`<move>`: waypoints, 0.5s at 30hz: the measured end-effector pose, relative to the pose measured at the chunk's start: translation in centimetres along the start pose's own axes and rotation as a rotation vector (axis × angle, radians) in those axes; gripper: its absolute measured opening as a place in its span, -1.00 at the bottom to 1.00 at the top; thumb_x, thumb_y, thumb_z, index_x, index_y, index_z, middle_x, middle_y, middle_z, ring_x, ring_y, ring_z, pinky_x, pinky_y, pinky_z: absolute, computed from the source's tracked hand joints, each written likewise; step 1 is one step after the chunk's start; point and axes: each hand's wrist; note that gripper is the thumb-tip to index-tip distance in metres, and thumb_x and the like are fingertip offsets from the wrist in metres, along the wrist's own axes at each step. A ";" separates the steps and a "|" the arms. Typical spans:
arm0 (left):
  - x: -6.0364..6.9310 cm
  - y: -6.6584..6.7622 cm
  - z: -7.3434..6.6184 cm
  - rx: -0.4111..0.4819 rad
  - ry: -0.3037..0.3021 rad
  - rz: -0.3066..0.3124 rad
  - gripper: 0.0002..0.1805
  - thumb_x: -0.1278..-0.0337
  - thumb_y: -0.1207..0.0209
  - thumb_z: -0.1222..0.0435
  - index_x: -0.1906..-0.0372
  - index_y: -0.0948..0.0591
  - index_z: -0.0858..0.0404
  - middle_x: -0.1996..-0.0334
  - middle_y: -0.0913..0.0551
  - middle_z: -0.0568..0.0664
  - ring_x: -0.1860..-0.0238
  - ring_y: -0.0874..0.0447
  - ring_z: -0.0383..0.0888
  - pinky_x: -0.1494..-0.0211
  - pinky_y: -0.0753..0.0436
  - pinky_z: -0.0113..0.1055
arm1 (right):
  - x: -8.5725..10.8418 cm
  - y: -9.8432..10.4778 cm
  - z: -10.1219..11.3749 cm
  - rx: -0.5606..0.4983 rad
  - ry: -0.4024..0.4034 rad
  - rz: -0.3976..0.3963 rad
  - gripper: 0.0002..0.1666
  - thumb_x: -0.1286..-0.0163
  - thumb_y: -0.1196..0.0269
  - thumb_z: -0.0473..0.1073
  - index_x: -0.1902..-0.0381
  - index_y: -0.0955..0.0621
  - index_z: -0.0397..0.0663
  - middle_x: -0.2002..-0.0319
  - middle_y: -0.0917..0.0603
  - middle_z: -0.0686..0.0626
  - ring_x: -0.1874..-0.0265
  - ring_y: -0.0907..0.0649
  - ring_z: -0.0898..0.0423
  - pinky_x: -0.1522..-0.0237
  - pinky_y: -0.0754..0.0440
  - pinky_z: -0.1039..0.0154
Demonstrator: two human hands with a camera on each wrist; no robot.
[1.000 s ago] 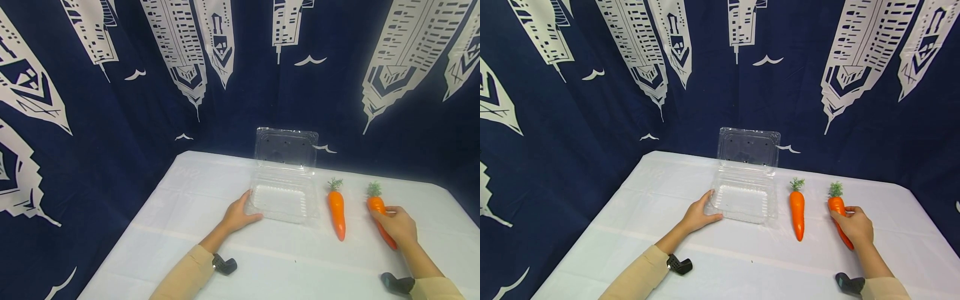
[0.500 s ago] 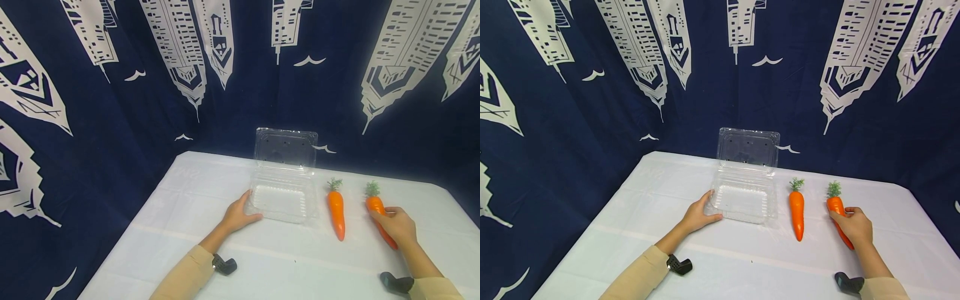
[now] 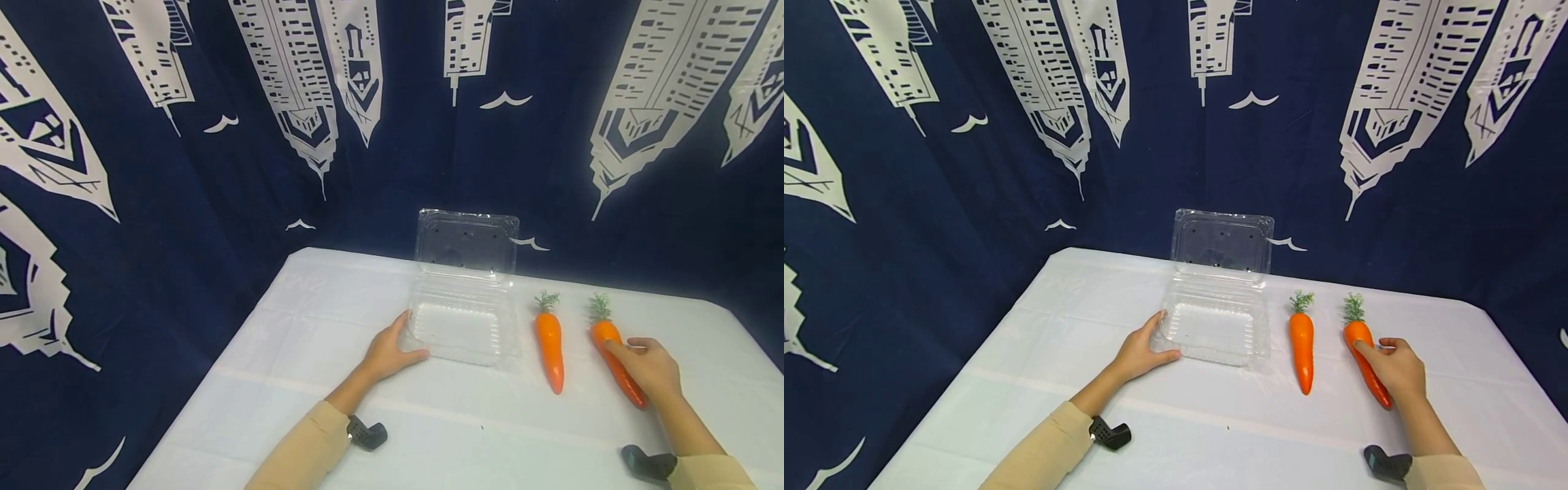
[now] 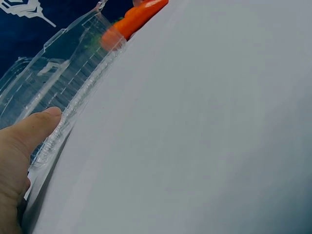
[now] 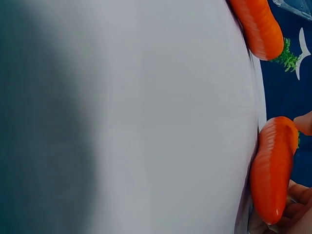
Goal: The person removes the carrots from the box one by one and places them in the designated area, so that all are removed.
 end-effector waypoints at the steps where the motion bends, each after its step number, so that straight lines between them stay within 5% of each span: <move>1: 0.0 0.0 0.0 0.001 0.001 0.002 0.07 0.03 -0.39 -0.10 -0.49 -0.16 0.29 -0.37 -0.34 0.25 -0.34 -0.34 0.19 -0.36 -0.34 0.05 | 0.0 0.0 -0.1 0.003 0.005 -0.003 -0.01 -0.39 -0.06 0.30 -0.27 -0.22 -0.57 -0.16 -0.31 -0.57 -0.05 -0.40 -0.42 -0.07 -0.46 -0.27; 15: 0.2 0.5 0.1 0.006 -0.001 -0.006 0.11 0.05 -0.41 -0.08 -0.49 -0.13 0.33 -0.39 -0.30 0.26 -0.36 -0.30 0.20 -0.38 -0.32 0.04 | 0.8 1.0 0.9 -0.005 0.042 0.008 -0.01 -0.40 -0.04 0.30 -0.31 -0.20 -0.54 -0.17 -0.31 -0.57 -0.06 -0.41 -0.43 -0.01 -0.53 -0.23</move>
Point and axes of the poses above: each hand's wrist, its own x-axis away from the middle knuckle, its own y-axis out of the back of the hand, z = x × y
